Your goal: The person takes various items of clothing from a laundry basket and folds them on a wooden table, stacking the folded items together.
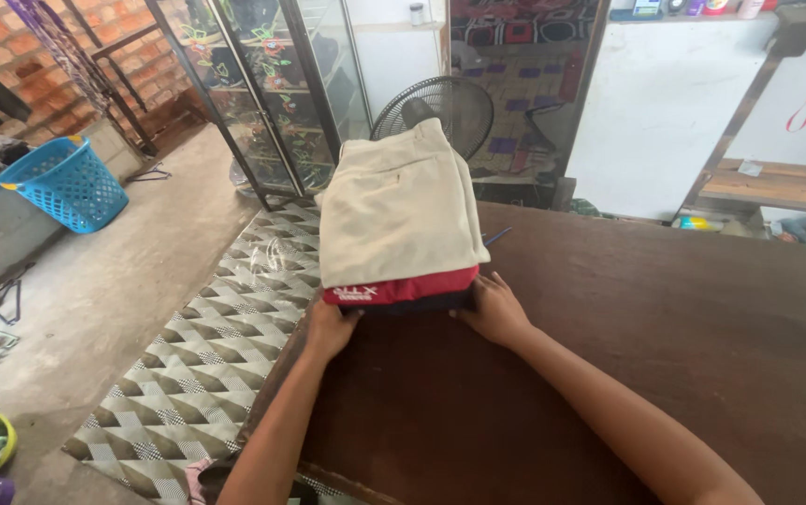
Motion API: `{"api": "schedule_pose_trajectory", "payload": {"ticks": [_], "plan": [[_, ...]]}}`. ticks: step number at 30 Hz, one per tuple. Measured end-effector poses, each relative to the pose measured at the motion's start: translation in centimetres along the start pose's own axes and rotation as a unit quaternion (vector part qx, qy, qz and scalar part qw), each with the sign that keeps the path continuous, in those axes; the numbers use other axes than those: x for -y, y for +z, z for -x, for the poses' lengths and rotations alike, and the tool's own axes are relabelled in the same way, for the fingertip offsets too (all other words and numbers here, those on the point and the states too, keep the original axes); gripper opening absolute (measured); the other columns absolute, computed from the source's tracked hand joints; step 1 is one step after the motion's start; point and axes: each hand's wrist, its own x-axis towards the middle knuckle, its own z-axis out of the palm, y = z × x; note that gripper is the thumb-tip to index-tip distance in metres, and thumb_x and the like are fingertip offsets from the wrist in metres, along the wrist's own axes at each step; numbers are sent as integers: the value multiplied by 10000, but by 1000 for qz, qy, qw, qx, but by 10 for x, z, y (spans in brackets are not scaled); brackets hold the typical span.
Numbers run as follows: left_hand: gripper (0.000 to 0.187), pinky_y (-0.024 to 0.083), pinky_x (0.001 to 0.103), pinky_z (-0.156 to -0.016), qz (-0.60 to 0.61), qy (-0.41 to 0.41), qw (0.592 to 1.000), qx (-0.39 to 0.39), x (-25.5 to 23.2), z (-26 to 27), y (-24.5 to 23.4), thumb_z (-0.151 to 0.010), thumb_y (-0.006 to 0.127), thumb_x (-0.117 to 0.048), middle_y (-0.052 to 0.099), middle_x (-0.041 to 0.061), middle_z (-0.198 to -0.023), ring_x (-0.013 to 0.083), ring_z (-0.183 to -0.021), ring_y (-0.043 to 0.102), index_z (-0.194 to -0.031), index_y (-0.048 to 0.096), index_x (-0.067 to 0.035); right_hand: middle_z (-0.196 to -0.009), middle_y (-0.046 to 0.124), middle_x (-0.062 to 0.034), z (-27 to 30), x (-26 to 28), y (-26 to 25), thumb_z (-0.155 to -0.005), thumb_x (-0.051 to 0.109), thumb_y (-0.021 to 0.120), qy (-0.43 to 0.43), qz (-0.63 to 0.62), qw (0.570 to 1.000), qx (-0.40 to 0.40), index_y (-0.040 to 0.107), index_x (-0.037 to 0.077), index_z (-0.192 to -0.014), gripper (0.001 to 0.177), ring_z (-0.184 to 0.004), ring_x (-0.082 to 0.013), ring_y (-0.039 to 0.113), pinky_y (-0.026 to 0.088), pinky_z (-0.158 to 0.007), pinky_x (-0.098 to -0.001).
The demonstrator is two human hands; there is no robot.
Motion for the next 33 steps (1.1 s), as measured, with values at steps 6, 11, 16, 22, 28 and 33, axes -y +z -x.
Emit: {"api": "schedule_pose_trajectory", "payload": {"ticks": [6,11,16,22,28,33], "plan": [[403,537,452,-816,12,-16,1000,17,65,-69,20,-737,803,-93,735,224,-1053,396,-983,711,-1107,681,8,-1276,652,-226,-20,10,34,-796,393,807,25,53,997,-56,632,-48,-1161,598,-1203,-382,600,358,-1155,-488],[313,542,455,-767,-20,-63,998,1,97,-84,36,-722,809,-137,734,246,-882,390,-904,727,-959,716,43,-1351,596,-302,-24,11,50,-788,394,820,26,52,994,-93,597,-123,-1215,706,-1247,-430,573,371,-1153,-481],[277,543,457,-754,-3,-77,997,2,86,-70,29,-738,786,-167,716,246,-809,388,-810,736,-903,717,45,-1370,582,-315,-17,14,44,-791,383,804,16,28,995,-94,554,-137,-1299,769,-1279,-431,551,363,-1159,-479],[388,536,497,-818,20,-43,996,-72,48,-55,25,-740,753,-184,720,257,-964,446,-939,690,-1038,621,25,-1500,433,-295,-9,23,37,-846,499,718,64,84,993,-48,351,-89,-1495,949,-1475,-423,313,250,-1208,-485],[924,276,530,-1219,-229,-63,967,-88,39,-15,43,-921,667,-493,419,307,-1528,440,-1453,399,-1561,280,50,-1656,204,-218,-1,26,36,-913,692,505,115,152,981,29,170,-53,-1590,1061,-1556,-351,130,130,-1245,-459],[927,94,578,-1224,-291,-90,952,26,10,18,33,-962,456,-635,189,199,-1679,374,-1555,145,-1600,193,-16,-1693,160,-183,11,24,28,-953,731,393,106,192,972,80,210,-13,-1583,992,-1579,-337,91,108,-1258,-455]]}}
